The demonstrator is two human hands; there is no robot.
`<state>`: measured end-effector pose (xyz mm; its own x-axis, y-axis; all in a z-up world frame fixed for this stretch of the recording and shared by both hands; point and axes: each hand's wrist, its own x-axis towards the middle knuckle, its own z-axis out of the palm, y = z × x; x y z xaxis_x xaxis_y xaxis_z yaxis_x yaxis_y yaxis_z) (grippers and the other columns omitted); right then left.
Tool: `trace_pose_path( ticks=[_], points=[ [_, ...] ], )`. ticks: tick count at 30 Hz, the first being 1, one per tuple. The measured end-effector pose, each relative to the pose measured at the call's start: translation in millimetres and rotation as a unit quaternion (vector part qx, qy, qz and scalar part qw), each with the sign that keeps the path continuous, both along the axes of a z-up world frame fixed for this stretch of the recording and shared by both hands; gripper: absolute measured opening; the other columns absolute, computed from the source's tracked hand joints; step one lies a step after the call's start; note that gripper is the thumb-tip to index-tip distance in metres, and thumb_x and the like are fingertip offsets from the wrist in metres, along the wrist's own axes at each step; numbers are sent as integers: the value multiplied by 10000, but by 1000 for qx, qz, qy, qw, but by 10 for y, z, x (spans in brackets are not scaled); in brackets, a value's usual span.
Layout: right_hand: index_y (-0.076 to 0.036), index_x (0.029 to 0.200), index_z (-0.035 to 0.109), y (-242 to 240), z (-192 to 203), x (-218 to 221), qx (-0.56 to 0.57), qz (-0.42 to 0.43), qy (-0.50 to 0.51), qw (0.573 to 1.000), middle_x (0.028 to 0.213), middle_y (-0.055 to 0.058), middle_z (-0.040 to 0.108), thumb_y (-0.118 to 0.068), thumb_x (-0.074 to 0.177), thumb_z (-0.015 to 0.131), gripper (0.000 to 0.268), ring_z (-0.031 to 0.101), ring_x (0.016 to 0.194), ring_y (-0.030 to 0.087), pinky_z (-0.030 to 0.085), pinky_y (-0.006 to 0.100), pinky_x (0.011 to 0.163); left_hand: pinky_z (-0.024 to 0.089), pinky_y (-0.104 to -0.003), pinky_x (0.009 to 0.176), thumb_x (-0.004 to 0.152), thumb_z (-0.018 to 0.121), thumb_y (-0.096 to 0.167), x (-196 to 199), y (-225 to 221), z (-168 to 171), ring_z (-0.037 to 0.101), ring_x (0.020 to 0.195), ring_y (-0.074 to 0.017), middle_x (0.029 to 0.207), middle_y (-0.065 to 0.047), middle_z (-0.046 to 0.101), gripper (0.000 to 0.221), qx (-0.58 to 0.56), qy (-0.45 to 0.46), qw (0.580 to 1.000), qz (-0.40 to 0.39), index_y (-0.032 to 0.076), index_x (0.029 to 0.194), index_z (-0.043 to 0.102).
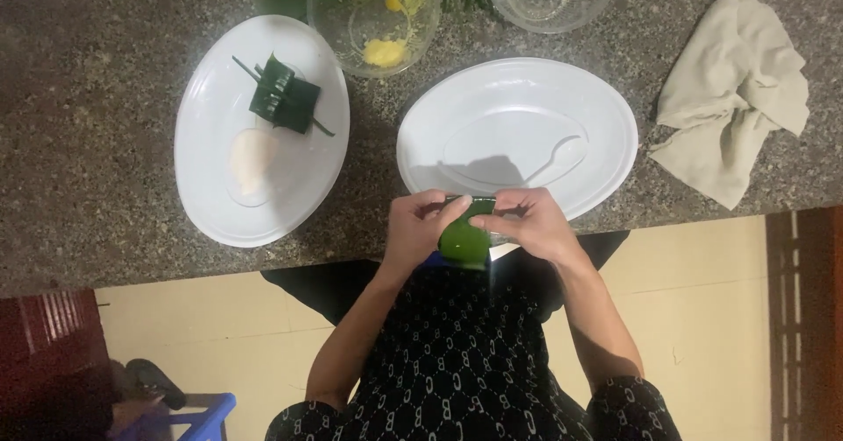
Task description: Preparing traditional dumplings by placing dough on banana leaves, adding filling with a spoon, and folding the leaves into packets.
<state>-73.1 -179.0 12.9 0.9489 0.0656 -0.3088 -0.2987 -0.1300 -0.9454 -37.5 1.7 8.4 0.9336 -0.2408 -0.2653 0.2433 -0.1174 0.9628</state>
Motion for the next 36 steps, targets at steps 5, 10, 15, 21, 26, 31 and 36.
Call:
trace_pose_path(
  ticks=[5, 10, 15, 21, 26, 31, 36],
  points=[
    [-37, 793, 700, 153, 363, 112, 28, -31, 5, 999, 683, 71, 694, -44, 748, 742, 62, 568, 619, 122, 461, 284, 668, 325, -231, 437, 723, 807, 253, 9, -34, 142, 369, 441, -49, 409, -37, 479, 331, 7, 50, 998, 27, -20, 632, 643],
    [-28, 838, 697, 173, 324, 132, 28, -66, -5, 997, 705, 79, 699, -54, 805, 702, 42, 568, 653, 105, 474, 277, 694, 418, -265, 483, 827, 714, 355, 37, -7, 397, 497, 560, -31, 570, -85, 648, 276, -24, 63, 998, 7, 82, 801, 739],
    [-30, 813, 693, 173, 316, 131, 37, -77, 0, 996, 700, 88, 692, -76, 832, 675, 53, 564, 650, 116, 469, 285, 699, 384, -220, 471, 680, 823, 217, 25, 21, 354, 466, 448, -83, 443, -50, 518, 276, -40, 94, 994, -29, -6, 796, 709],
    [-31, 811, 702, 205, 345, 128, 34, -63, -8, 997, 711, 99, 697, -105, 867, 645, 109, 573, 681, 111, 470, 283, 704, 367, -225, 464, 715, 810, 254, 24, 59, 121, 464, 467, -51, 447, -50, 557, 210, -10, 94, 995, -29, 68, 734, 714],
    [-25, 831, 700, 210, 366, 113, 51, -44, -20, 998, 715, 111, 701, -76, 822, 682, 55, 591, 670, 141, 474, 316, 719, 408, -229, 477, 757, 778, 257, 1, 112, -112, 519, 448, -85, 475, -89, 593, 204, -14, 81, 996, -32, 72, 730, 696],
    [-10, 871, 686, 108, 141, 78, 69, -55, -45, 995, 722, 108, 683, -125, 898, 600, 146, 581, 722, 135, 467, 322, 762, 502, -425, 640, 774, 771, 335, -46, 94, -207, 624, 653, -235, 641, -223, 625, 468, -32, 72, 997, -3, -100, 874, 631],
    [6, 904, 690, 66, -19, 16, 134, -64, -54, 987, 732, 124, 678, -112, 887, 599, 150, 612, 734, 177, 470, 353, 792, 521, -347, 643, 822, 736, 323, -74, 118, -304, 573, 712, -148, 678, -155, 648, 407, -93, 85, 992, 8, -68, 899, 652]
  ],
)
